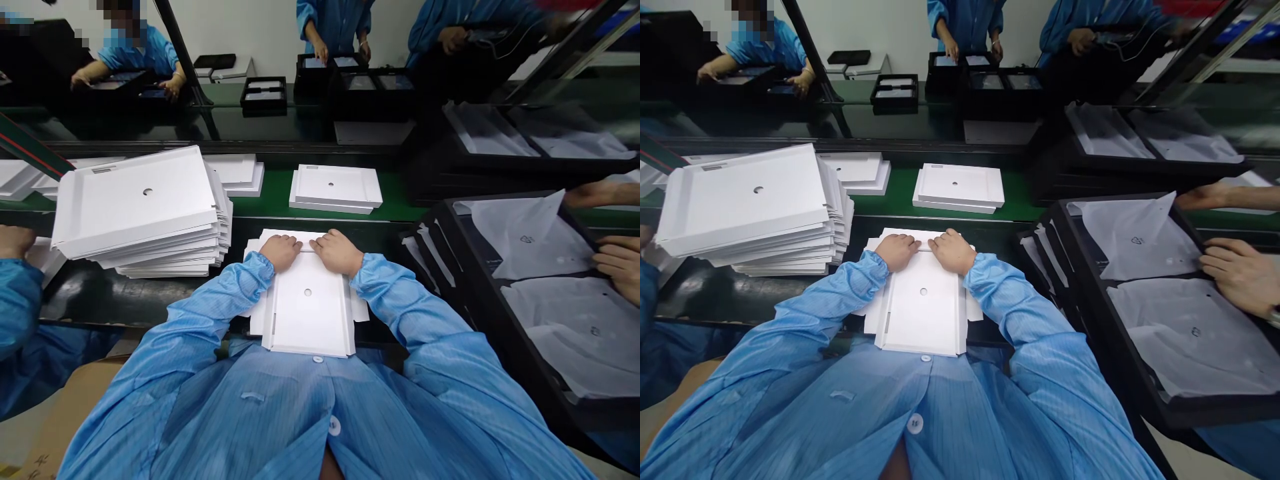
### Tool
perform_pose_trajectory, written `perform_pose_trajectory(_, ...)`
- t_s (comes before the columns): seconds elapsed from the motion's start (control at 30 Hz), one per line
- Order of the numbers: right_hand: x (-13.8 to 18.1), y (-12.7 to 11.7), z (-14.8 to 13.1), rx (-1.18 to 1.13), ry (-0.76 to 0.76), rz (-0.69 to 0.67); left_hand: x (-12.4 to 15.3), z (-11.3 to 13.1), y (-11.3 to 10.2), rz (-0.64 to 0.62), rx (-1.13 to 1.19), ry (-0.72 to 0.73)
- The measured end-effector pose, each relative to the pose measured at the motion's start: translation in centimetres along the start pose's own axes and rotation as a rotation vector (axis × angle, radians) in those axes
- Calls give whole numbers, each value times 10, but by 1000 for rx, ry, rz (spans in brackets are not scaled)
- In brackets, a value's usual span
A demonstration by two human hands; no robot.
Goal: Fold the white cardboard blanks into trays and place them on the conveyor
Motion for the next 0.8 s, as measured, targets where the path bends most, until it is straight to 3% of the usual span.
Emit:
perform_pose_trajectory(0.3, 9, -20, -5, 28, -4, -53, 7, -5, -32, 85, -35, -9)
perform_pose_trajectory(0.5, 12, -24, 5, -58, 35, -84, 5, -6, -37, 47, 5, -9)
perform_pose_trajectory(0.63, 21, -29, 24, -135, 101, -31, 10, -10, -35, 11, 28, -27)
perform_pose_trajectory(0.8, 37, -23, 34, -81, 118, -58, 19, -17, -29, -29, 58, -70)
Point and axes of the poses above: each hand's wrist, its own x-axis away from the middle knuckle, its own y-axis out of the palm, z = x × y, the point moved 10 cm from there along -x, towards the middle knuckle, and after that the axes turned 9 degrees about -x, right-handed, at the moved point
